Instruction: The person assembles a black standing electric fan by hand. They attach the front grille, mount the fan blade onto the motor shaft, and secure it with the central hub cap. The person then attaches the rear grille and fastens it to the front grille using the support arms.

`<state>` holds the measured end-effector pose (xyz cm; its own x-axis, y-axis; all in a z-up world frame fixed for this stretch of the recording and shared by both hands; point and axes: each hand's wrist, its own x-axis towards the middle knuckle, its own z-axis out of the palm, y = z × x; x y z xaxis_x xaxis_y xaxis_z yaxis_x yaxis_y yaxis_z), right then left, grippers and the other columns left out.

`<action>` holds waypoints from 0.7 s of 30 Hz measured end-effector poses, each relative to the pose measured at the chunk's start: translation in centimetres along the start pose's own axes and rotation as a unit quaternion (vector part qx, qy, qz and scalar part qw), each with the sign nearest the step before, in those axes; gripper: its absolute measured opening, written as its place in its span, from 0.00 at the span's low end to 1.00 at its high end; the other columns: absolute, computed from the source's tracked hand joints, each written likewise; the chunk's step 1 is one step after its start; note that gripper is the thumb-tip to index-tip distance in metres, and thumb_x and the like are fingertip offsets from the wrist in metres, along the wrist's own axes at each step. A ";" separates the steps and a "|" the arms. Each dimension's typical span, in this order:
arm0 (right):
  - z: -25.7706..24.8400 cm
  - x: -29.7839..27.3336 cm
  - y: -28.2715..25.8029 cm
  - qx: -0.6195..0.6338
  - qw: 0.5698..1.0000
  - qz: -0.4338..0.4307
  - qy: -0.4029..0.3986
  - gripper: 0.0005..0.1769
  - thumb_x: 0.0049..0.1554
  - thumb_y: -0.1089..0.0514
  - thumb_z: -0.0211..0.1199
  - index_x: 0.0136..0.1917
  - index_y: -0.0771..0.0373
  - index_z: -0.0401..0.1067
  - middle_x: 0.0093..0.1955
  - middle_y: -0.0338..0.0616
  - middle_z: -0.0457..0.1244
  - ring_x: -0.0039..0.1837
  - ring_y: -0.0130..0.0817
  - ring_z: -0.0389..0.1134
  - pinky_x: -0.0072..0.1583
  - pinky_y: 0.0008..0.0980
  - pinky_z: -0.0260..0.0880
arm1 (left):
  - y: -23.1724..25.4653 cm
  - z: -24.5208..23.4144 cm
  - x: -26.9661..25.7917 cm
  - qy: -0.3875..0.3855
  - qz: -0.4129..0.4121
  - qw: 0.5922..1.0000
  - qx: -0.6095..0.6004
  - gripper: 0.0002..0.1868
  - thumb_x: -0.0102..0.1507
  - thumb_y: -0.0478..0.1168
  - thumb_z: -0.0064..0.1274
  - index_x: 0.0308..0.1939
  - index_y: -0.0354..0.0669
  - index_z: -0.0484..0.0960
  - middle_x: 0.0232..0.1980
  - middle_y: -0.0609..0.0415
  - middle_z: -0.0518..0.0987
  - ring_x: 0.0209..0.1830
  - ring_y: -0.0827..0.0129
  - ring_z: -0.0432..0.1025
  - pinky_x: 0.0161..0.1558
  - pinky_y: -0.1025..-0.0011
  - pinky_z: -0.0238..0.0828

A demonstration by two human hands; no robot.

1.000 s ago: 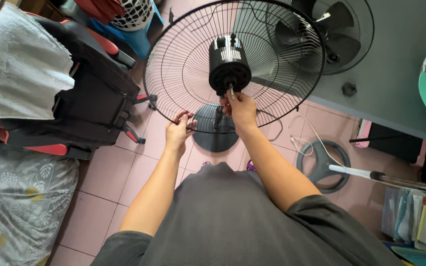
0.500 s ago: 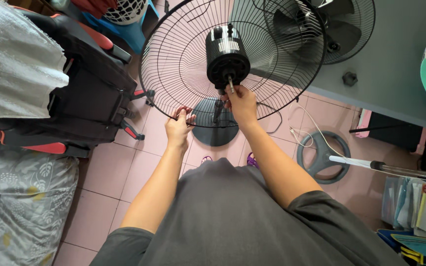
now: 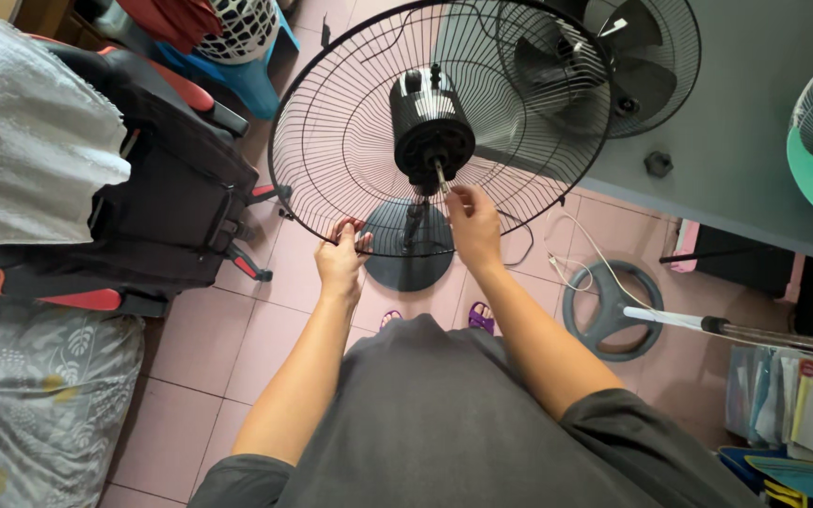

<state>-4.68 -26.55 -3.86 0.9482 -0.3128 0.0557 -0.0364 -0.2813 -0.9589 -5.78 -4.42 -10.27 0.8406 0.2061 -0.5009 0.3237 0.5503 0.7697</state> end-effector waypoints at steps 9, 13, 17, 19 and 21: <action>-2.2 -0.8 2.3 -0.011 0.999 0.045 -0.012 0.14 0.63 0.55 0.61 0.56 0.67 0.73 0.45 0.42 0.71 0.41 0.27 0.71 0.44 0.27 0.71 | -0.1 0.0 0.7 -0.001 -0.008 1.000 0.010 0.09 0.71 0.39 0.48 0.52 0.40 0.78 0.48 0.52 0.83 0.34 0.69 0.76 0.33 0.72 0.72; -1.7 -0.6 0.2 0.002 0.998 0.053 -0.022 0.13 0.62 0.55 0.60 0.54 0.66 0.74 0.43 0.39 0.71 0.40 0.26 0.71 0.44 0.26 0.70 | -0.1 -0.1 0.7 0.003 -0.010 1.000 0.021 0.09 0.71 0.39 0.47 0.52 0.39 0.78 0.48 0.51 0.83 0.34 0.68 0.77 0.33 0.72 0.72; -0.5 0.4 -2.9 -0.005 0.999 0.027 -0.041 0.13 0.62 0.55 0.61 0.53 0.67 0.75 0.38 0.42 0.69 0.39 0.27 0.68 0.43 0.28 0.69 | 0.3 0.0 0.6 0.004 -0.013 1.000 0.028 0.09 0.71 0.38 0.47 0.52 0.39 0.78 0.49 0.51 0.83 0.35 0.67 0.77 0.33 0.72 0.73; 0.1 0.9 -4.4 -0.021 0.999 0.031 -0.014 0.13 0.62 0.54 0.62 0.52 0.67 0.75 0.36 0.43 0.69 0.37 0.27 0.69 0.42 0.28 0.69 | 0.5 -0.1 0.2 0.009 -0.017 0.999 0.034 0.09 0.71 0.38 0.47 0.52 0.39 0.78 0.49 0.52 0.83 0.35 0.67 0.77 0.33 0.72 0.73; 0.4 1.3 -5.5 -0.028 0.999 0.020 0.005 0.13 0.62 0.55 0.62 0.52 0.68 0.75 0.36 0.45 0.69 0.37 0.28 0.69 0.42 0.29 0.68 | 0.7 0.1 0.3 0.010 -0.017 0.999 0.037 0.09 0.71 0.38 0.47 0.51 0.40 0.78 0.49 0.52 0.83 0.35 0.67 0.77 0.33 0.71 0.74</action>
<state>-3.10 -25.05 1.42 0.9423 -0.3342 0.0202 -0.0928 -0.3185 -0.9434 -5.27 -4.06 -9.84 0.8197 0.2048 -0.5349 0.3844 0.4956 0.7789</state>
